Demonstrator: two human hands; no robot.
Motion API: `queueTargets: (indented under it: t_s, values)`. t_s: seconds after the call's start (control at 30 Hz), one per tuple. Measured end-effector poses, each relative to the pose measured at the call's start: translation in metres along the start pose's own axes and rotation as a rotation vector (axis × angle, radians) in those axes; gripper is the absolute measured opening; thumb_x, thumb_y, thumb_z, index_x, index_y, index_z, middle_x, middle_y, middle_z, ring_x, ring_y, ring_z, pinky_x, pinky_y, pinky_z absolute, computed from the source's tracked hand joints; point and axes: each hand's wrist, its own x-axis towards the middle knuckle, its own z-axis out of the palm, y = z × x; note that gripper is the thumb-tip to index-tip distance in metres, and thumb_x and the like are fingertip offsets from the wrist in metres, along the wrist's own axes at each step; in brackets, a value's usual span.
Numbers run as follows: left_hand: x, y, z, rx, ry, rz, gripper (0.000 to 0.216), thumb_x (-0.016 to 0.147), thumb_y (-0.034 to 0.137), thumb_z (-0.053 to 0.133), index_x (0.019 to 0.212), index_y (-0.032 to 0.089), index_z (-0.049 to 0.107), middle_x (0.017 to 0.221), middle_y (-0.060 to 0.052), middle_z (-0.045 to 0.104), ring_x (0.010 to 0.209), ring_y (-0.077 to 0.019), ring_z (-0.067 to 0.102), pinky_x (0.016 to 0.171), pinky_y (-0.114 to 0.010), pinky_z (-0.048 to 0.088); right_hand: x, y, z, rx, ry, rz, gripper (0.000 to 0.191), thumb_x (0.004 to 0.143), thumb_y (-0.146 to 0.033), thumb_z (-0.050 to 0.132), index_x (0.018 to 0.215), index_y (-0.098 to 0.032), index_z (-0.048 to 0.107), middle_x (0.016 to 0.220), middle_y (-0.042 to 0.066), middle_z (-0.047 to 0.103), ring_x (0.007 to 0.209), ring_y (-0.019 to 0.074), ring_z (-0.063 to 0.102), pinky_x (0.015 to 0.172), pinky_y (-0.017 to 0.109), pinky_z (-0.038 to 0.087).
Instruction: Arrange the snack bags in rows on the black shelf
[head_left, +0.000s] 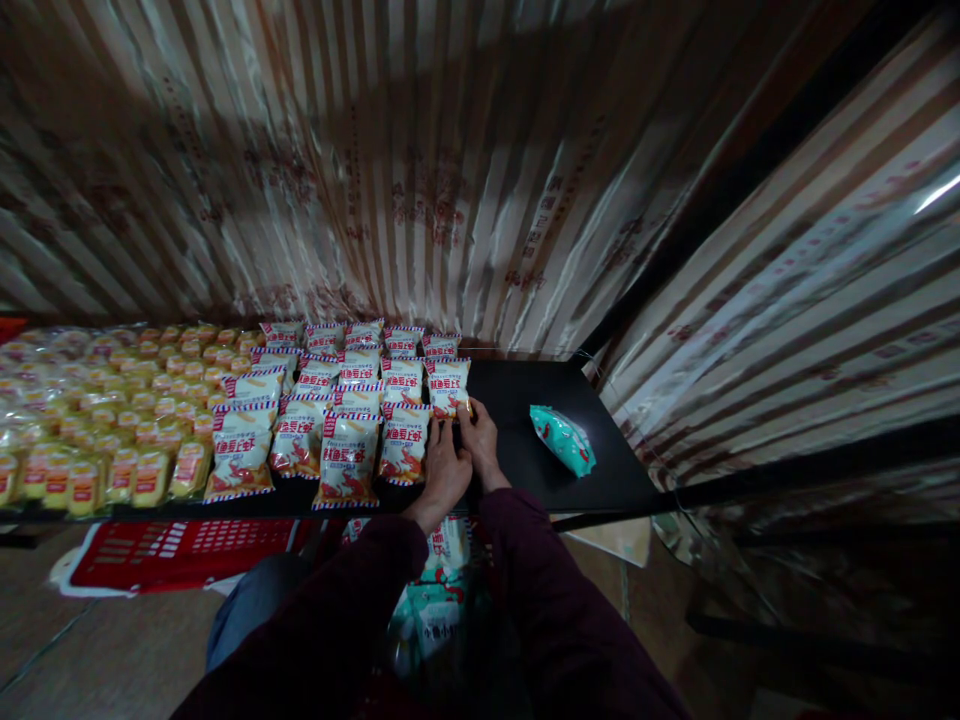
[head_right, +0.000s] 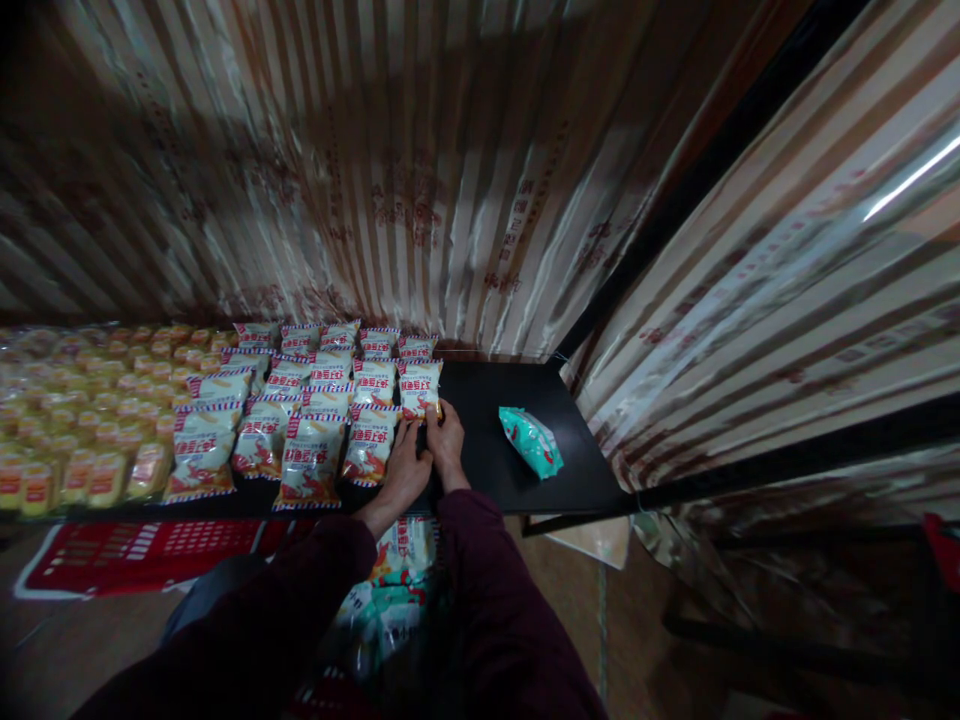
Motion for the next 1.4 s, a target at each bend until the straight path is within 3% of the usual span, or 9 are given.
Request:
queueTargets:
  t_s: [0.13, 0.27, 0.53, 0.73, 0.87, 1.03, 1.13, 1.4]
  values:
    - [-0.001, 0.0, 0.0, -0.023, -0.009, 0.001, 0.067, 0.075, 0.009, 0.05, 0.142, 0.007, 0.04, 0.158, -0.016, 0.02, 0.144, -0.0267, 0.026, 0.119, -0.036, 0.025, 0.0, -0.004, -0.004, -0.123, 0.014, -0.037, 0.054, 0.084, -0.047, 0.049, 0.126, -0.014, 0.059, 0.121, 0.014, 0.065, 0.108, 0.0266, 0.061, 0.098, 0.043, 0.045]
    - [-0.002, 0.001, 0.0, -0.013, -0.007, 0.006, 0.067, 0.076, 0.009, 0.05, 0.142, 0.01, 0.04, 0.159, -0.014, 0.017, 0.144, -0.0263, 0.027, 0.118, -0.036, 0.027, 0.0, -0.007, -0.008, -0.176, -0.053, -0.032, 0.054, 0.084, -0.045, 0.05, 0.129, -0.016, 0.058, 0.116, 0.014, 0.068, 0.104, 0.0269, 0.062, 0.095, 0.043, 0.047]
    - [-0.006, 0.004, 0.0, 0.034, -0.039, -0.031, 0.066, 0.079, 0.011, 0.05, 0.144, 0.011, 0.038, 0.16, -0.014, 0.015, 0.143, -0.0267, 0.027, 0.117, -0.036, 0.026, -0.004, -0.004, -0.013, -0.135, -0.097, -0.102, 0.053, 0.083, -0.04, 0.052, 0.131, -0.018, 0.056, 0.123, 0.011, 0.064, 0.116, 0.0257, 0.057, 0.101, 0.042, 0.044]
    - [-0.02, 0.0, 0.0, 0.096, -0.054, 0.025, 0.059, 0.079, 0.012, 0.048, 0.138, 0.009, 0.046, 0.157, -0.016, 0.024, 0.144, -0.0269, 0.027, 0.118, -0.038, 0.025, -0.019, -0.002, -0.015, -0.121, -0.052, -0.079, 0.055, 0.082, -0.037, 0.052, 0.131, -0.012, 0.055, 0.132, 0.015, 0.058, 0.122, 0.026, 0.052, 0.107, 0.041, 0.039]
    - [-0.039, -0.019, 0.007, 0.163, -0.076, 0.141, 0.057, 0.078, 0.008, 0.045, 0.134, 0.01, 0.05, 0.154, -0.015, 0.033, 0.143, -0.0253, 0.029, 0.119, -0.04, 0.025, -0.038, 0.003, -0.018, -0.116, -0.02, -0.075, 0.052, 0.08, -0.033, 0.053, 0.128, -0.012, 0.057, 0.132, 0.015, 0.058, 0.122, 0.0262, 0.051, 0.107, 0.044, 0.037]
    - [-0.07, -0.045, 0.015, 0.219, -0.116, 0.33, 0.068, 0.074, 0.005, 0.042, 0.142, 0.005, 0.039, 0.151, -0.017, 0.037, 0.145, -0.0249, 0.023, 0.12, -0.045, 0.024, -0.073, 0.004, -0.027, -0.115, -0.016, -0.094, 0.046, 0.081, -0.03, 0.052, 0.123, -0.015, 0.06, 0.131, 0.013, 0.058, 0.124, 0.0255, 0.049, 0.109, 0.045, 0.036]
    - [-0.087, -0.055, 0.012, 0.264, -0.167, 0.423, 0.067, 0.073, 0.005, 0.042, 0.14, 0.001, 0.04, 0.15, -0.019, 0.038, 0.147, -0.0253, 0.018, 0.121, -0.044, 0.024, -0.097, 0.001, -0.035, -0.146, -0.003, -0.12, 0.045, 0.083, -0.03, 0.05, 0.124, -0.013, 0.059, 0.132, 0.015, 0.057, 0.125, 0.0257, 0.048, 0.109, 0.045, 0.035]
    - [-0.119, -0.084, -0.002, 0.4, -0.229, 0.552, 0.063, 0.082, 0.01, 0.041, 0.144, 0.007, 0.035, 0.154, -0.014, 0.032, 0.148, -0.0226, 0.006, 0.119, -0.044, 0.023, -0.166, 0.008, -0.048, -0.145, -0.002, -0.267, 0.037, 0.087, -0.023, 0.039, 0.113, -0.017, 0.064, 0.123, 0.012, 0.062, 0.118, 0.0219, 0.052, 0.106, 0.044, 0.039]
